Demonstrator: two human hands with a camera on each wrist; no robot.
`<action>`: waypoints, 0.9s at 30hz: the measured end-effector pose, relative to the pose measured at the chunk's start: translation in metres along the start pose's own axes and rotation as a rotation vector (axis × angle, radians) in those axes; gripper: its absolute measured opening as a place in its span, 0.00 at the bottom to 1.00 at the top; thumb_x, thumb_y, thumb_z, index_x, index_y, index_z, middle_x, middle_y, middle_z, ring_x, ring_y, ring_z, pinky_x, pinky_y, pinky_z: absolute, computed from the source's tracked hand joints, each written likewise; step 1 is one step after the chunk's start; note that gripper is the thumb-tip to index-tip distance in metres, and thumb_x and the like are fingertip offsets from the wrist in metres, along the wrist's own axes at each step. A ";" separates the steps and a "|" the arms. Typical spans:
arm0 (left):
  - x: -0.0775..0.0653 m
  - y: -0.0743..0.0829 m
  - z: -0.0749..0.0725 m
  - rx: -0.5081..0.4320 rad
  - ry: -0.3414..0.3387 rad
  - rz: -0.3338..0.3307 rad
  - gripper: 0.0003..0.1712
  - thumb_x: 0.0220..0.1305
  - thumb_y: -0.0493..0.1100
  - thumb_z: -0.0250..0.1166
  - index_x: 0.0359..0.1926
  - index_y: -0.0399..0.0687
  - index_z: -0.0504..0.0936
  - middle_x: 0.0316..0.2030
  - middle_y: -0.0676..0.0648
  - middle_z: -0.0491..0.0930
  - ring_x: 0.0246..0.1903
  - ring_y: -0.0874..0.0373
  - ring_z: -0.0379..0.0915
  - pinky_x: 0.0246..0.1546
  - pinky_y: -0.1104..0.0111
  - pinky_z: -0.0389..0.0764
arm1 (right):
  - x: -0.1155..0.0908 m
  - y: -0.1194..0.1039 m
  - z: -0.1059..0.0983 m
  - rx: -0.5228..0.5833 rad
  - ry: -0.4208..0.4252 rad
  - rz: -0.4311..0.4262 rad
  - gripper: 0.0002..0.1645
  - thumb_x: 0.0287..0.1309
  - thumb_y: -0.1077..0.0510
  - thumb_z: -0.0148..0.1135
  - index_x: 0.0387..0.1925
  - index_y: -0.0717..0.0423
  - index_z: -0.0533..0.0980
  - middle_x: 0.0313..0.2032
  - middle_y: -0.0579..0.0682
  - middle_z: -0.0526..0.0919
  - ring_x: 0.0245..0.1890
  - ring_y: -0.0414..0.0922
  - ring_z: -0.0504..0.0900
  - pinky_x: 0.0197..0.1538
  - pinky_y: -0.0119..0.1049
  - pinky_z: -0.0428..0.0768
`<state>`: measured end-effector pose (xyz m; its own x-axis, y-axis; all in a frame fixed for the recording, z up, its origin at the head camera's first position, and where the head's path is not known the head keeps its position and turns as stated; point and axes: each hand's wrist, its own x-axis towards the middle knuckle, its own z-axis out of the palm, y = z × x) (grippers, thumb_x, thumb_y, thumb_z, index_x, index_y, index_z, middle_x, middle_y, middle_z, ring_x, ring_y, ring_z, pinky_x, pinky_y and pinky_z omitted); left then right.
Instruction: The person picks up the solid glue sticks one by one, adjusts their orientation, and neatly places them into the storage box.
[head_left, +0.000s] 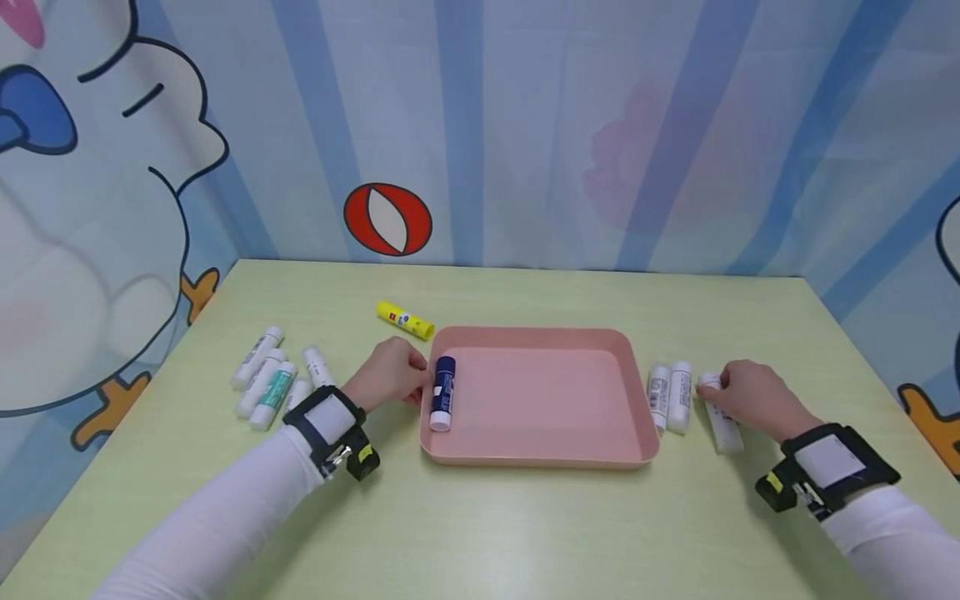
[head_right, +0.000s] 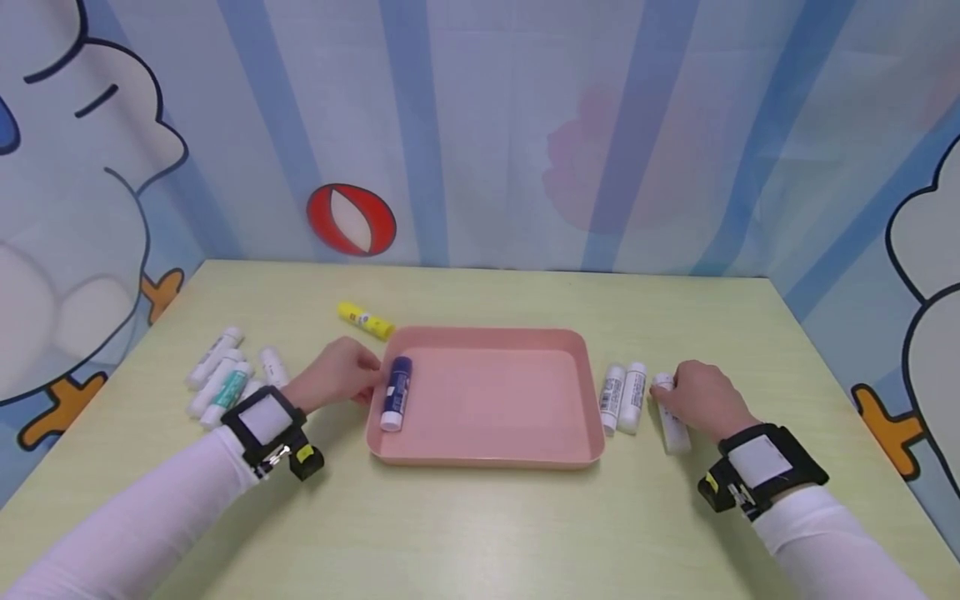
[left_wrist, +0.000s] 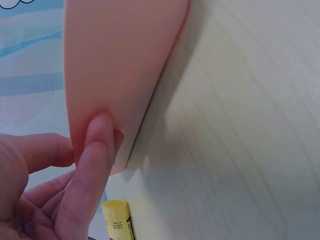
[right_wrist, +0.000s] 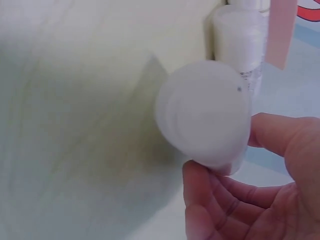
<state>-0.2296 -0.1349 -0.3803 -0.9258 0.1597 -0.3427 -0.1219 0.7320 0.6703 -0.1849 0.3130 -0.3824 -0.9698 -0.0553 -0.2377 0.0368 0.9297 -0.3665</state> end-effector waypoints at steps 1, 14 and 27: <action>0.000 0.000 0.000 0.001 0.000 0.001 0.08 0.63 0.35 0.63 0.39 0.35 0.86 0.25 0.46 0.83 0.22 0.57 0.79 0.25 0.69 0.80 | 0.000 0.000 -0.002 -0.001 0.006 -0.006 0.20 0.64 0.53 0.57 0.27 0.69 0.72 0.21 0.53 0.73 0.21 0.46 0.70 0.24 0.36 0.68; 0.001 0.002 0.000 0.009 -0.005 -0.033 0.09 0.64 0.36 0.63 0.40 0.35 0.85 0.27 0.45 0.83 0.23 0.57 0.79 0.26 0.70 0.80 | 0.003 -0.011 -0.024 0.086 0.081 -0.059 0.33 0.67 0.48 0.56 0.47 0.80 0.68 0.35 0.67 0.77 0.28 0.49 0.77 0.28 0.40 0.75; -0.001 0.002 -0.001 0.017 -0.002 -0.003 0.08 0.65 0.36 0.63 0.39 0.35 0.85 0.26 0.45 0.82 0.23 0.57 0.78 0.25 0.70 0.80 | 0.005 -0.037 -0.030 0.285 0.085 -0.080 0.35 0.70 0.45 0.52 0.55 0.78 0.66 0.46 0.71 0.76 0.33 0.50 0.78 0.32 0.42 0.80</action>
<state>-0.2292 -0.1339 -0.3779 -0.9246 0.1592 -0.3459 -0.1182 0.7435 0.6582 -0.1988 0.2890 -0.3426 -0.9886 -0.0828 -0.1261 0.0136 0.7835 -0.6212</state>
